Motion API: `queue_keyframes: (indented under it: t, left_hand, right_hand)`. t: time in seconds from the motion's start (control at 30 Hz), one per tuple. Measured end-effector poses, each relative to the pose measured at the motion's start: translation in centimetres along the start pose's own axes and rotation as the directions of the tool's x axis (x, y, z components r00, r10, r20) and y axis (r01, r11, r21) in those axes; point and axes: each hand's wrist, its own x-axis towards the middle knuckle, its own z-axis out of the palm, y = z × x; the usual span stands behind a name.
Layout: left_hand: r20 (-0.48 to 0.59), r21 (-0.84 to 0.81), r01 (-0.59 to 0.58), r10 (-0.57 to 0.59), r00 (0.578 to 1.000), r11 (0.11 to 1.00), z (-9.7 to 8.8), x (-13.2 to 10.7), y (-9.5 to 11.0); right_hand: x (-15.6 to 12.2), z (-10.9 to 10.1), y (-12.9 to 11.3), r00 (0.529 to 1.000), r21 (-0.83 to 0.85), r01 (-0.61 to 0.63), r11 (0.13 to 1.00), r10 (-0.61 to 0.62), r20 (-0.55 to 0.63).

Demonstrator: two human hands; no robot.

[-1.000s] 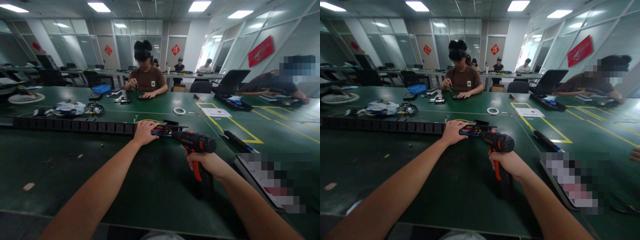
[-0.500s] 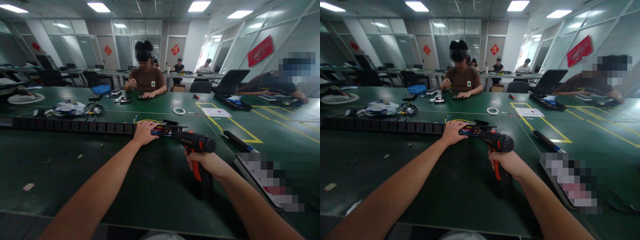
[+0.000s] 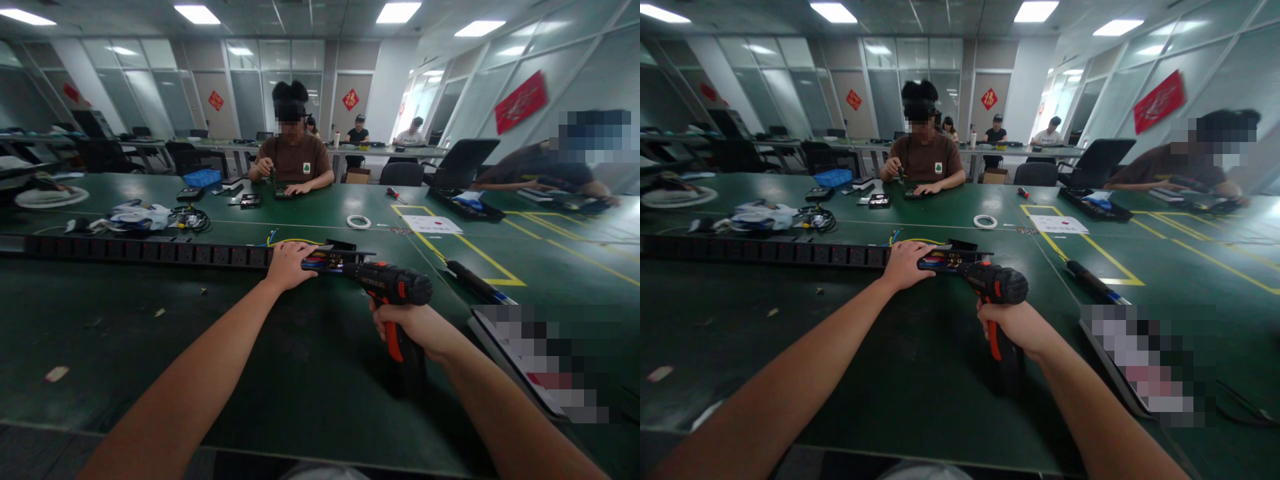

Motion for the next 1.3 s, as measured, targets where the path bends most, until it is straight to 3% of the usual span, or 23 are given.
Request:
queue_keyframes:
  t: [1.3]
  left_hand:
    - [-0.007, -0.006, -0.01, 0.01, 1.0, 1.0, 0.02, -0.01, -0.01]
  right_hand:
    - [0.23, -0.38, 0.49, 1.0, -0.034, 0.009, 0.999, -0.009, 0.007]
